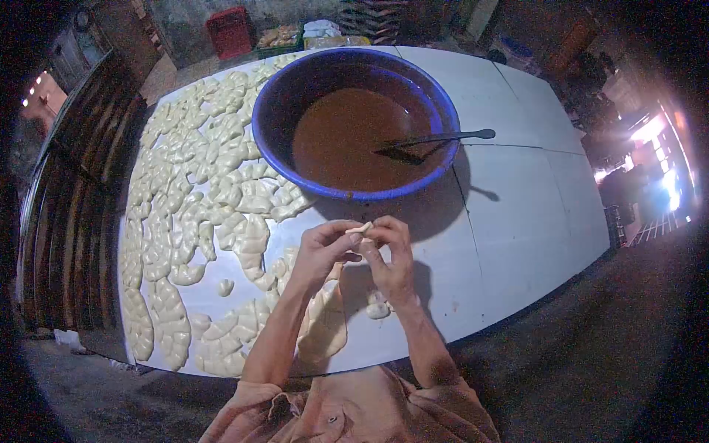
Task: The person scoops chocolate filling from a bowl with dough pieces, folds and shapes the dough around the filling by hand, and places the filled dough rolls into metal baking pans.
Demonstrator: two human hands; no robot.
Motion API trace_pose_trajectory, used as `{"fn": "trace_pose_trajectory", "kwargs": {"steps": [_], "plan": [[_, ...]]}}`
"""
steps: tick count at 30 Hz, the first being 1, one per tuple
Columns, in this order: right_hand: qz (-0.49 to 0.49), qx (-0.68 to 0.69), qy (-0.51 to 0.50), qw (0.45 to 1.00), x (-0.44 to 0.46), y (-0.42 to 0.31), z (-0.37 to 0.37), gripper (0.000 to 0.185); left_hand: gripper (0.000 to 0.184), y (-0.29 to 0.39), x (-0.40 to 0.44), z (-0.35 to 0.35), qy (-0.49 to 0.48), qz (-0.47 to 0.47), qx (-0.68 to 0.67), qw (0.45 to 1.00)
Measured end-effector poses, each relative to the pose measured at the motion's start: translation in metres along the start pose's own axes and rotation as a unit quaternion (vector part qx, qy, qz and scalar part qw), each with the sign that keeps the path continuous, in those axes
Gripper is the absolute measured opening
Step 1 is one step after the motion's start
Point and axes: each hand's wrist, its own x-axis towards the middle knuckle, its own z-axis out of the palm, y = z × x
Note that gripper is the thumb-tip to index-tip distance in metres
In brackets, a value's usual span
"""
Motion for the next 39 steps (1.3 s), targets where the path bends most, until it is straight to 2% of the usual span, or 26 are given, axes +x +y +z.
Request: {"fn": "trace_pose_trajectory", "kwargs": {"steps": [1, 4, 5, 8, 9, 12, 13, 16, 17, 20, 21, 24, 25, 28, 29, 33, 36, 37, 39], "plan": [[0.03, 0.057, 0.048, 0.997, -0.002, -0.007, 0.007, 0.019, 0.024, -0.003, 0.0, -0.002, -0.012, 0.0, 0.013, 1.0], [0.043, 0.006, 0.025, 0.999, -0.01, 0.007, 0.002, 0.02, 0.026, -0.013, -0.005, -0.001, -0.02, -0.016, 0.029, 0.999], [-0.031, -0.071, 0.041, 0.996, -0.009, 0.009, 0.0, 0.016, 0.028, -0.015, -0.008, 0.001, -0.035, -0.005, 0.024, 0.999], [0.006, -0.089, 0.036, 0.995, -0.014, 0.009, -0.014, 0.012, 0.03, -0.015, -0.017, 0.017, -0.014, -0.024, 0.064, 0.998], [0.022, -0.094, 0.018, 0.995, -0.013, 0.006, -0.02, 0.012, 0.031, -0.016, -0.018, 0.022, -0.029, -0.005, 0.09, 0.996], [0.081, -0.053, -0.031, 0.995, -0.016, 0.004, -0.038, 0.015, 0.028, -0.028, -0.017, 0.026, 0.021, -0.031, 0.07, 0.997], [0.056, -0.032, -0.021, 0.998, -0.014, -0.007, -0.039, 0.02, 0.03, -0.025, -0.018, 0.031, 0.028, -0.034, 0.054, 0.998], [0.053, -0.024, -0.141, 0.988, -0.03, -0.01, -0.066, 0.025, 0.036, -0.041, -0.021, 0.029, 0.026, -0.049, 0.188, 0.981], [0.118, -0.035, -0.174, 0.977, -0.033, -0.01, -0.077, 0.025, 0.043, -0.045, -0.026, 0.034, 0.037, -0.011, 0.208, 0.977], [0.334, 0.092, -0.149, 0.926, -0.045, 0.009, -0.097, 0.025, 0.052, -0.044, -0.043, 0.032, 0.009, 0.011, 0.382, 0.924], [0.361, 0.093, -0.167, 0.913, -0.05, 0.019, -0.102, 0.024, 0.067, -0.042, -0.048, 0.025, -0.041, -0.007, 0.464, 0.885], [0.244, -0.099, -0.348, 0.9, -0.056, 0.029, -0.11, 0.026, 0.076, -0.05, -0.061, 0.026, -0.108, 0.022, 0.59, 0.8], [0.228, -0.11, -0.384, 0.888, -0.055, 0.031, -0.112, 0.03, 0.074, -0.057, -0.065, 0.03, -0.103, 0.034, 0.612, 0.783], [0.124, -0.189, -0.386, 0.894, -0.051, 0.022, -0.113, 0.034, 0.065, -0.079, -0.065, 0.031, -0.092, 0.058, 0.614, 0.782], [0.12, -0.174, -0.372, 0.904, -0.052, 0.024, -0.113, 0.038, 0.054, -0.08, -0.064, 0.032, -0.086, 0.061, 0.604, 0.79], [0.114, -0.128, -0.433, 0.885, -0.048, 0.006, -0.113, 0.044, 0.044, -0.069, -0.07, 0.033, -0.083, 0.045, 0.6, 0.795], [0.068, -0.17, -0.435, 0.881, -0.054, 0.016, -0.116, 0.046, 0.045, -0.068, -0.072, 0.032, -0.078, 0.049, 0.599, 0.795], [0.051, -0.176, -0.426, 0.886, -0.055, 0.02, -0.118, 0.045, 0.051, -0.068, -0.071, 0.033, -0.084, 0.043, 0.604, 0.791], [0.063, -0.148, -0.429, 0.889, -0.058, 0.021, -0.115, 0.044, 0.056, -0.06, -0.071, 0.037, -0.09, 0.041, 0.591, 0.8]]}}
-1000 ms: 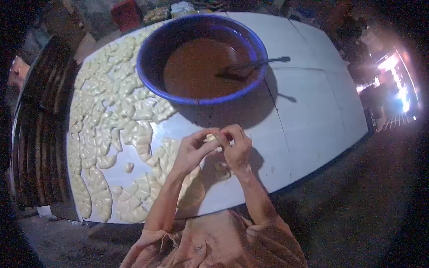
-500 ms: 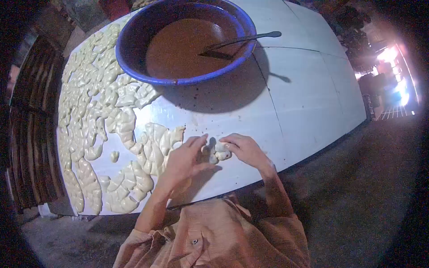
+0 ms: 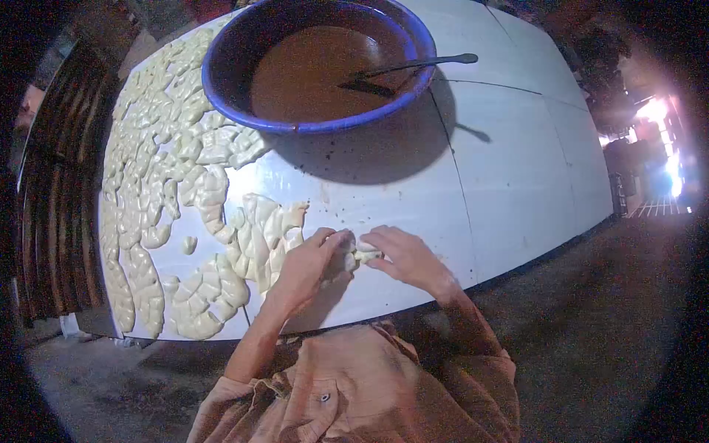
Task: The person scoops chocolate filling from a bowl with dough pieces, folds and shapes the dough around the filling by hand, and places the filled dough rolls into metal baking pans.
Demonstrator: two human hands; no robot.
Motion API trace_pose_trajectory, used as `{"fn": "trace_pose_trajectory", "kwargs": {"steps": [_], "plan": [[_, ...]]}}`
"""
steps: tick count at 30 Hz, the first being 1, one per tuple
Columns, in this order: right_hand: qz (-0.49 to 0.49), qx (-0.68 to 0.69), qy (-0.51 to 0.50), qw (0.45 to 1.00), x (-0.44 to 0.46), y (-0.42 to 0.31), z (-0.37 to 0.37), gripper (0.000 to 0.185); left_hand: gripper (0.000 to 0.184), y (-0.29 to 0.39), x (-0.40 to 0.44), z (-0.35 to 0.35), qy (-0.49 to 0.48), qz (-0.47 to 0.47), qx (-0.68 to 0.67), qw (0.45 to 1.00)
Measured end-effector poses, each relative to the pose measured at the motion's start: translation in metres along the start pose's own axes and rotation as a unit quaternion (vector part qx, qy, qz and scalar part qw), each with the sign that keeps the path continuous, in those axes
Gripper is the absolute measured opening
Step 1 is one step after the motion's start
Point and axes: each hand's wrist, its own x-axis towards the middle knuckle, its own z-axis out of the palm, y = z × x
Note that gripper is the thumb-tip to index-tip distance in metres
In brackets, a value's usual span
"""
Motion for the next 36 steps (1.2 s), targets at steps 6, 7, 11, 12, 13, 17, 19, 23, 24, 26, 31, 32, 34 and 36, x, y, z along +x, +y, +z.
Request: {"fn": "trace_pose_trajectory", "kwargs": {"steps": [6, 7, 11, 12, 13, 17, 19, 23, 24, 26, 31, 32, 34, 36], "plan": [[0.021, -0.008, -0.062, 0.998, 0.006, -0.007, 0.001, 0.06, 0.078, -0.004, 0.003, 0.016, 0.005, 0.016, 0.048, 0.999], [-0.009, -0.031, -0.022, 0.999, 0.005, -0.009, -0.003, 0.065, 0.077, 0.001, 0.0, 0.009, 0.0, -0.006, 0.036, 0.999], [-0.067, -0.129, 0.014, 0.989, 0.003, -0.007, -0.005, 0.084, 0.07, 0.003, -0.009, 0.006, 0.006, -0.045, 0.024, 0.999], [-0.082, -0.138, 0.0, 0.987, 0.007, -0.005, 0.001, 0.084, 0.067, 0.001, -0.006, 0.009, 0.001, -0.045, 0.022, 0.999], [-0.101, -0.15, -0.012, 0.983, 0.012, -0.001, 0.005, 0.084, 0.064, -0.001, -0.002, 0.012, -0.002, -0.044, 0.022, 0.999], [-0.074, -0.119, -0.011, 0.99, 0.018, 0.024, 0.033, 0.073, 0.036, -0.005, 0.012, 0.014, -0.037, -0.071, -0.006, 0.997], [-0.046, -0.054, 0.008, 0.997, 0.02, 0.009, 0.027, 0.059, 0.027, -0.012, 0.013, 0.026, 0.015, -0.042, -0.019, 0.999], [0.162, 0.133, -0.023, 0.977, 0.034, -0.041, 0.007, 0.044, 0.028, -0.012, 0.002, 0.008, 0.0, -0.05, -0.08, 0.996], [0.145, 0.131, -0.01, 0.981, 0.033, -0.042, 0.011, 0.043, 0.033, -0.013, -0.003, 0.01, 0.037, -0.036, -0.1, 0.994], [0.138, 0.154, -0.005, 0.978, 0.037, -0.046, 0.011, 0.042, 0.041, -0.006, -0.021, -0.019, 0.055, -0.026, -0.145, 0.988], [-0.031, 0.198, 0.03, 0.979, 0.091, -0.103, 0.027, 0.04, 0.035, -0.042, -0.069, -0.076, 0.069, 0.013, -0.089, 0.994], [-0.073, 0.139, 0.026, 0.987, 0.113, -0.112, 0.035, 0.043, 0.035, -0.053, -0.082, -0.091, 0.094, -0.001, -0.082, 0.992], [-0.047, 0.191, -0.014, 0.98, 0.151, -0.138, 0.06, 0.046, 0.033, -0.069, -0.119, -0.134, 0.128, -0.016, -0.072, 0.989], [-0.026, 0.206, -0.059, 0.976, 0.189, -0.187, 0.079, 0.049, 0.029, -0.086, -0.16, -0.177, 0.175, -0.024, -0.02, 0.984]]}}
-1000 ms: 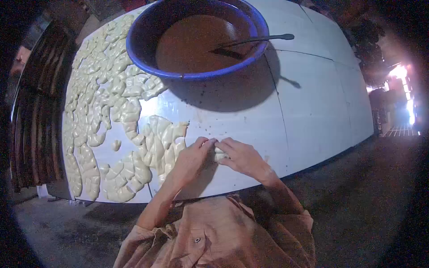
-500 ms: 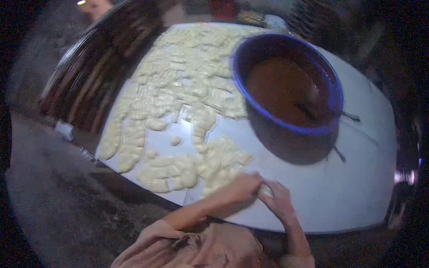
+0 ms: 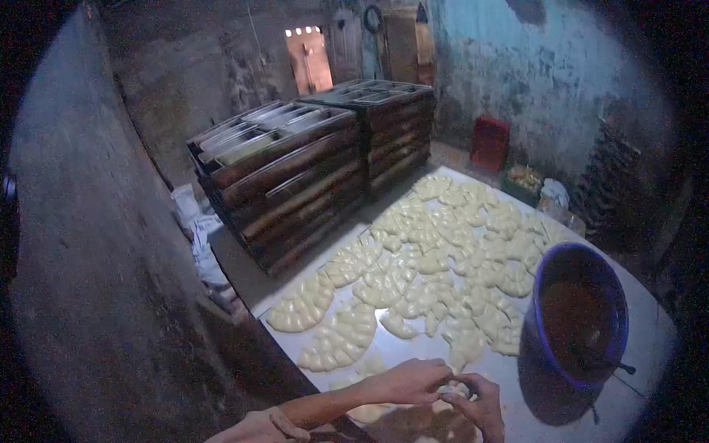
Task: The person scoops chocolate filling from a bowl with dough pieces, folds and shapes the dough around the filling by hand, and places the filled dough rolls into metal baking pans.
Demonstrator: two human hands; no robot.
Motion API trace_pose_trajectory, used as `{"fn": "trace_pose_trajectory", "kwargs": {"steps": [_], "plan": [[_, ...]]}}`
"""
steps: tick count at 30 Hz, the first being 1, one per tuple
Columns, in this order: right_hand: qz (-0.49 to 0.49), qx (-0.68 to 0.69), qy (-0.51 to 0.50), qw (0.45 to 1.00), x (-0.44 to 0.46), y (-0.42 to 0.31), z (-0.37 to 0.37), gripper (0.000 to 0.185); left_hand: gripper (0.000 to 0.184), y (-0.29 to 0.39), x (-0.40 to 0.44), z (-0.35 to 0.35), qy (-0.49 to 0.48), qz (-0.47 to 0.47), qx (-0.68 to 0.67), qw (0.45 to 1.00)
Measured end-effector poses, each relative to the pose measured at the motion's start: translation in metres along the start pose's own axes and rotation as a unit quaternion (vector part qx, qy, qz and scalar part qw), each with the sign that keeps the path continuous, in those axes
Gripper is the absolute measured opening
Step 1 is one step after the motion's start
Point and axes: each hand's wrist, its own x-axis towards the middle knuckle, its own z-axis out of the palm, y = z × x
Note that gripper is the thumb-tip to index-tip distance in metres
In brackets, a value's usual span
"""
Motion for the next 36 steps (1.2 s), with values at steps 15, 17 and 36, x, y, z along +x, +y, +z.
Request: {"fn": "trace_pose_trajectory", "kwargs": {"steps": [15, 17, 36], "plan": [[-0.479, -0.125, -0.198, 0.846, 0.332, -0.432, 0.228, 0.039, 0.037, -0.012, -0.185, -0.477, 0.286, -0.065, 0.371, 0.881], [-0.546, -0.116, -0.21, 0.803, 0.378, -0.477, 0.259, 0.038, 0.034, -0.024, -0.193, -0.525, 0.342, -0.113, 0.363, 0.859], [-0.504, -0.303, -0.435, 0.682, 0.548, -0.482, 0.433, 0.043, 0.043, -0.149, -0.226, -0.617, 0.135, -0.367, 0.422, 0.818]]}}
